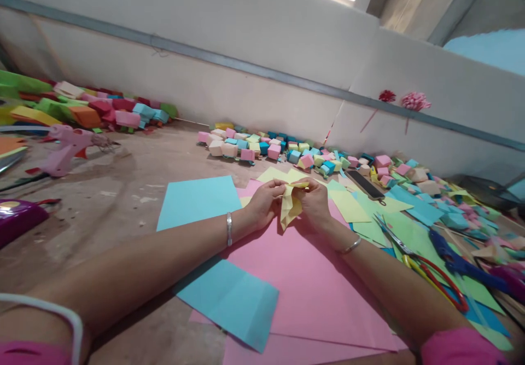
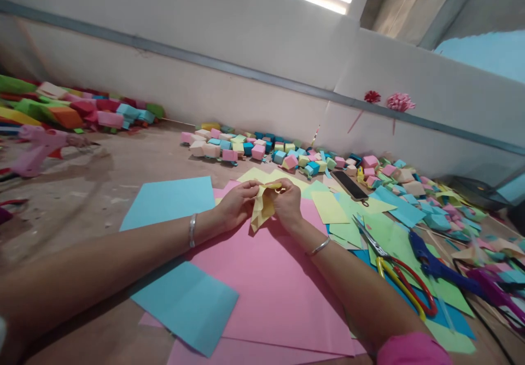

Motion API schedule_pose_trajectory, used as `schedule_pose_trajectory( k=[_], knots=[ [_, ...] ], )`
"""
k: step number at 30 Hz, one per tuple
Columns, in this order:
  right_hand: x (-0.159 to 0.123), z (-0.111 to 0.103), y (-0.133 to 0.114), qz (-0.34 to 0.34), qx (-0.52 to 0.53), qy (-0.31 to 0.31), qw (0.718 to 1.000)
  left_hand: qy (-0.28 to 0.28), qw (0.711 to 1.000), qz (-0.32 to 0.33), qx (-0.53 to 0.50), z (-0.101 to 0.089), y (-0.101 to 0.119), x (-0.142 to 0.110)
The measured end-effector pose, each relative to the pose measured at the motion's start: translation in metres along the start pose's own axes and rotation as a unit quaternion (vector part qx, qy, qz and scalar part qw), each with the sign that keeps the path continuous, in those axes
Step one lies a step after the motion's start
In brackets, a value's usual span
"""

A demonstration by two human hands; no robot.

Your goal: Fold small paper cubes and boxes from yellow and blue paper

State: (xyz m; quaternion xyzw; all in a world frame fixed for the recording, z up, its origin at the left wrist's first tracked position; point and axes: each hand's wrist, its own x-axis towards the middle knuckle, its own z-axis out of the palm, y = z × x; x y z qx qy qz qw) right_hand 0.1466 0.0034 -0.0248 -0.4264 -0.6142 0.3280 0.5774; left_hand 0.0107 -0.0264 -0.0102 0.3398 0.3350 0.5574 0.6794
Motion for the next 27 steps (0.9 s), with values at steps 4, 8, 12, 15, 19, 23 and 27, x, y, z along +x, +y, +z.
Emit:
schedule_pose_trajectory(
  k=[4, 8, 12, 15, 19, 23, 27],
  knots=[
    [0.0, 0.001, -0.003, 0.001, -0.045, 0.007, 0.999, 0.009, 1.0, -0.005, -0.003, -0.003, -0.003, 0.004],
    [0.0, 0.001, -0.009, -0.073, -0.128, 0.011, 0.989, 0.019, 1.0, 0.01, 0.002, -0.005, -0.005, 0.008],
    [-0.001, 0.001, -0.013, -0.123, -0.16, 0.018, 0.979, 0.026, 0.999, 0.031, 0.03, -0.005, -0.005, 0.008],
    [-0.002, 0.0, -0.014, -0.1, -0.165, 0.014, 0.981, 0.024, 0.996, 0.055, 0.069, -0.003, -0.003, 0.006],
    [-0.002, -0.001, -0.016, -0.105, -0.193, -0.007, 0.976, 0.027, 0.97, 0.141, 0.199, -0.002, 0.002, 0.002],
    [-0.002, -0.002, -0.015, -0.127, -0.257, -0.026, 0.958, 0.05, 0.884, 0.245, 0.395, -0.003, 0.005, 0.003],
    [-0.005, -0.001, -0.012, -0.156, -0.298, -0.054, 0.94, 0.057, 0.858, 0.256, 0.442, -0.006, 0.005, 0.005]
  ],
)
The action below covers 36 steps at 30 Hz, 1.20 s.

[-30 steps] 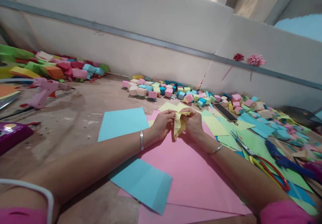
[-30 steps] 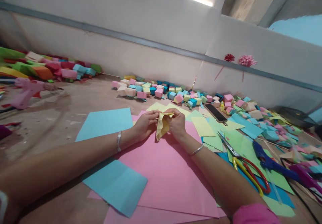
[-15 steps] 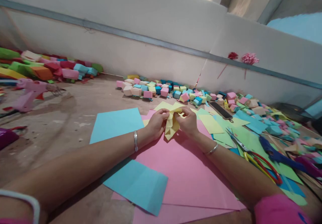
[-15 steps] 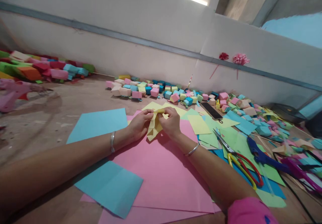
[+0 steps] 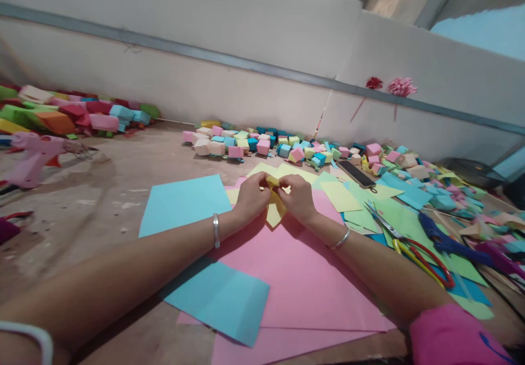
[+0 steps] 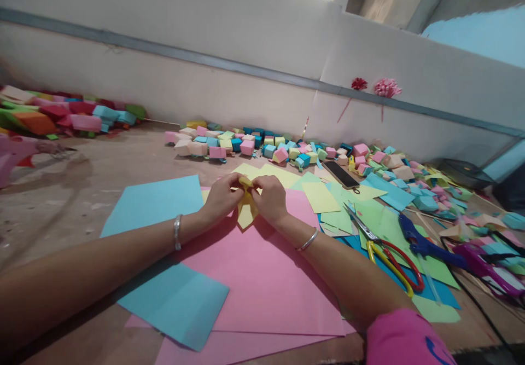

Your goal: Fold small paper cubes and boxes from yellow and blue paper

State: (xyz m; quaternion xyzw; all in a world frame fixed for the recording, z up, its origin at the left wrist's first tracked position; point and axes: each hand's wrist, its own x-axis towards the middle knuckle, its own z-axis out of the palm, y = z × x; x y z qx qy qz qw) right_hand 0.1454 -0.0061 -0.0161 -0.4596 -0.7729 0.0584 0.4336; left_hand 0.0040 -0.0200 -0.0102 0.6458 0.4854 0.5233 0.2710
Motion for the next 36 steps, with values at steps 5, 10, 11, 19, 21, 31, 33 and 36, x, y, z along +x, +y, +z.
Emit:
schedule_pose_trajectory(
  k=[5, 10, 11, 19, 21, 31, 33, 36],
  knots=[
    [-0.0015, 0.0012, -0.0011, -0.005, -0.016, -0.019, 1.0, 0.0, 0.999, 0.008, 0.035, -0.0007, -0.004, 0.0007],
    [-0.0023, 0.0015, -0.0041, -0.01, 0.004, -0.022, 1.0, 0.007, 0.999, 0.002, 0.039, -0.0006, -0.0078, 0.0013],
    [-0.0024, 0.0013, -0.0046, -0.007, 0.006, -0.021, 1.0, 0.008, 0.999, 0.003, 0.04, -0.0006, -0.0082, 0.0014],
    [-0.0009, -0.0004, -0.0035, 0.024, 0.011, -0.026, 0.999, 0.001, 0.999, -0.006, 0.032, -0.001, -0.0073, 0.0008],
    [-0.0008, -0.0005, -0.0035, 0.025, 0.014, -0.029, 0.999, -0.004, 1.0, -0.009, 0.029, -0.0015, -0.007, 0.0005],
    [0.0003, -0.0004, -0.0029, 0.066, -0.004, -0.036, 0.997, -0.026, 0.999, -0.023, 0.025, -0.0003, -0.0081, -0.001],
    [0.0005, -0.0003, -0.0021, 0.077, 0.001, -0.039, 0.996, -0.031, 0.999, -0.026, 0.023, 0.0002, -0.0078, -0.0012],
    [0.0009, -0.0005, -0.0013, 0.093, 0.003, -0.043, 0.995, -0.032, 0.999, -0.029, 0.028, 0.0004, -0.0083, -0.0009]
  ],
)
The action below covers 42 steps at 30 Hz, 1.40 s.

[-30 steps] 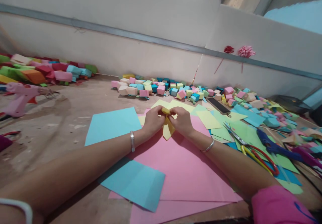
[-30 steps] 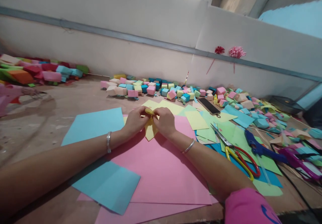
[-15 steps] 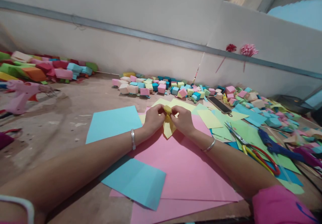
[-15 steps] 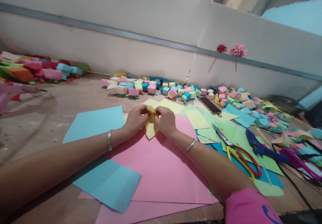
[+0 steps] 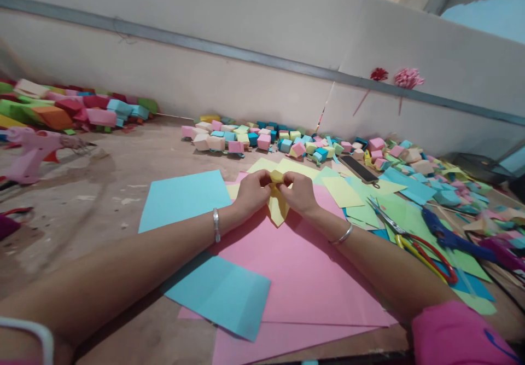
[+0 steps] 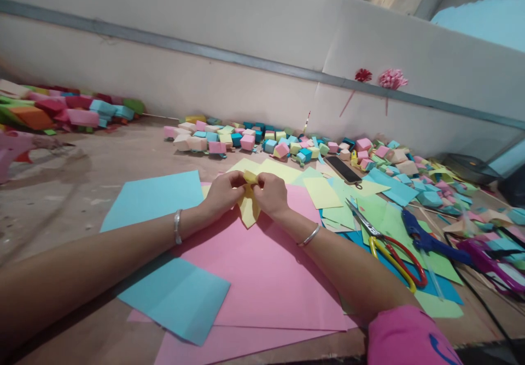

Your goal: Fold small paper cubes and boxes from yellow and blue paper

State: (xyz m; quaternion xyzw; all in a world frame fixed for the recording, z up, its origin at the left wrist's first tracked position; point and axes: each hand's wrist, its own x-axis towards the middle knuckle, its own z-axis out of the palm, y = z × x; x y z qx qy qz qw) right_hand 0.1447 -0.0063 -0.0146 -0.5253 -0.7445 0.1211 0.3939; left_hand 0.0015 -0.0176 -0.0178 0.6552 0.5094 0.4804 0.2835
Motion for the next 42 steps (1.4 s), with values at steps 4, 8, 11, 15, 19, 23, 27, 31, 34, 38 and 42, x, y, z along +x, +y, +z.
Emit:
schedule_pose_trajectory(
  k=[4, 8, 11, 15, 19, 23, 27, 31, 34, 38, 42],
  knots=[
    [0.0, -0.001, -0.001, 0.008, -0.005, -0.004, 1.0, 0.005, 1.0, 0.002, 0.009, -0.001, -0.002, 0.002],
    [-0.003, -0.001, -0.005, -0.017, 0.001, -0.013, 1.0, 0.012, 1.0, 0.005, 0.015, -0.002, -0.004, 0.004],
    [-0.004, -0.001, -0.008, -0.023, 0.005, -0.01, 1.0, 0.018, 0.999, 0.01, 0.028, -0.002, -0.005, 0.005],
    [-0.003, -0.003, -0.008, -0.008, -0.011, -0.008, 1.0, 0.017, 0.998, 0.017, 0.05, -0.001, -0.004, 0.004],
    [-0.002, -0.005, -0.007, -0.001, -0.014, -0.013, 1.0, 0.004, 0.998, 0.021, 0.053, -0.001, 0.0, 0.002],
    [-0.003, -0.005, -0.008, -0.025, -0.005, 0.005, 1.0, 0.03, 0.998, 0.027, 0.051, -0.004, 0.001, 0.003],
    [-0.004, -0.006, -0.012, -0.038, 0.025, 0.025, 0.999, 0.04, 0.998, 0.024, 0.033, -0.005, -0.001, 0.004],
    [0.0, -0.01, -0.01, 0.004, 0.047, 0.017, 0.999, 0.031, 0.999, 0.023, 0.002, -0.002, -0.004, 0.005],
    [0.007, -0.012, -0.005, 0.021, 0.076, 0.012, 0.997, 0.028, 0.999, 0.018, -0.028, -0.001, -0.005, 0.007],
    [0.01, -0.012, -0.001, 0.019, 0.081, -0.026, 0.996, 0.032, 0.998, -0.002, -0.054, -0.001, -0.005, 0.007],
    [0.007, -0.012, -0.005, 0.013, 0.052, -0.042, 0.998, 0.039, 0.997, -0.014, -0.064, -0.002, -0.005, 0.005]
  ],
)
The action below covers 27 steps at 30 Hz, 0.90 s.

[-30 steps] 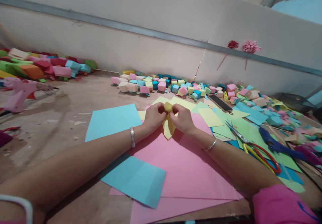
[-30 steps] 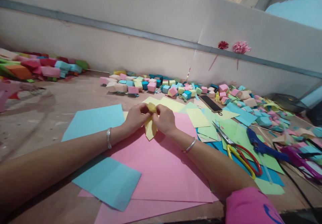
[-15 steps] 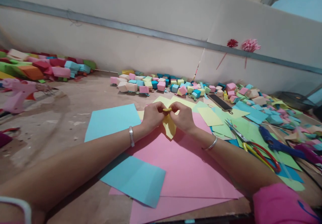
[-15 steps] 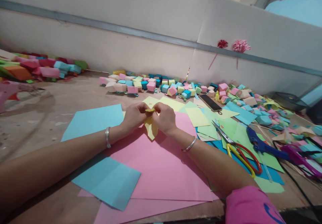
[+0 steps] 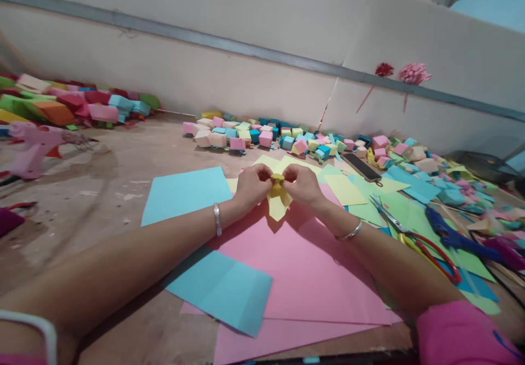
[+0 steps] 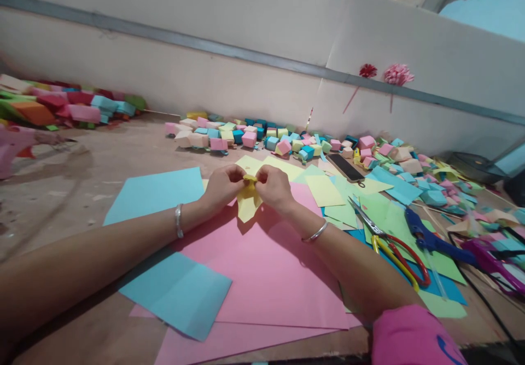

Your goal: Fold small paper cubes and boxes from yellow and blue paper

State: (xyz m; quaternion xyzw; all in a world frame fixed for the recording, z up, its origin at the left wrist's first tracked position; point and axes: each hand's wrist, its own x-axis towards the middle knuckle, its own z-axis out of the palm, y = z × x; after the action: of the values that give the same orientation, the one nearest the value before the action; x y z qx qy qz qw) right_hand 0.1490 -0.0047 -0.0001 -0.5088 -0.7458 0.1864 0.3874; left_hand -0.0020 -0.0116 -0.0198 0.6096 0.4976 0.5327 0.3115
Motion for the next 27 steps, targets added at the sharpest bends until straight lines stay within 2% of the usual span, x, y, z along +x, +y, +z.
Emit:
schedule_pose_trajectory(
  k=[2, 4, 7, 9, 12, 15, 17, 20, 27],
  knots=[
    [-0.001, 0.0, -0.003, 0.003, 0.028, -0.007, 1.0, 0.003, 1.0, -0.002, -0.014, 0.001, -0.001, 0.0],
    [0.001, 0.0, -0.005, 0.026, 0.11, 0.001, 0.994, 0.004, 0.999, -0.002, -0.035, 0.002, -0.002, 0.0],
    [0.005, -0.001, -0.003, 0.065, 0.227, 0.077, 0.969, -0.005, 0.997, 0.006, -0.073, 0.003, -0.001, 0.001],
    [0.008, -0.002, 0.002, 0.065, 0.264, 0.099, 0.957, -0.009, 0.995, 0.014, -0.102, 0.004, 0.003, 0.001],
    [0.01, -0.005, 0.01, 0.044, 0.301, 0.034, 0.952, 0.003, 0.99, 0.008, -0.144, 0.003, 0.008, 0.0],
    [0.009, -0.009, 0.016, 0.015, 0.324, -0.043, 0.945, 0.024, 0.988, 0.001, -0.151, 0.001, 0.01, 0.0],
    [0.009, -0.01, 0.018, -0.016, 0.327, -0.068, 0.942, 0.035, 0.988, 0.002, -0.148, 0.001, 0.009, 0.001],
    [0.009, -0.007, 0.019, -0.055, 0.309, -0.058, 0.948, 0.046, 0.988, 0.002, -0.147, 0.0, 0.006, 0.003],
    [0.013, -0.004, 0.022, -0.088, 0.248, -0.018, 0.965, 0.036, 0.993, 0.009, -0.115, -0.001, 0.009, 0.002]
  ],
)
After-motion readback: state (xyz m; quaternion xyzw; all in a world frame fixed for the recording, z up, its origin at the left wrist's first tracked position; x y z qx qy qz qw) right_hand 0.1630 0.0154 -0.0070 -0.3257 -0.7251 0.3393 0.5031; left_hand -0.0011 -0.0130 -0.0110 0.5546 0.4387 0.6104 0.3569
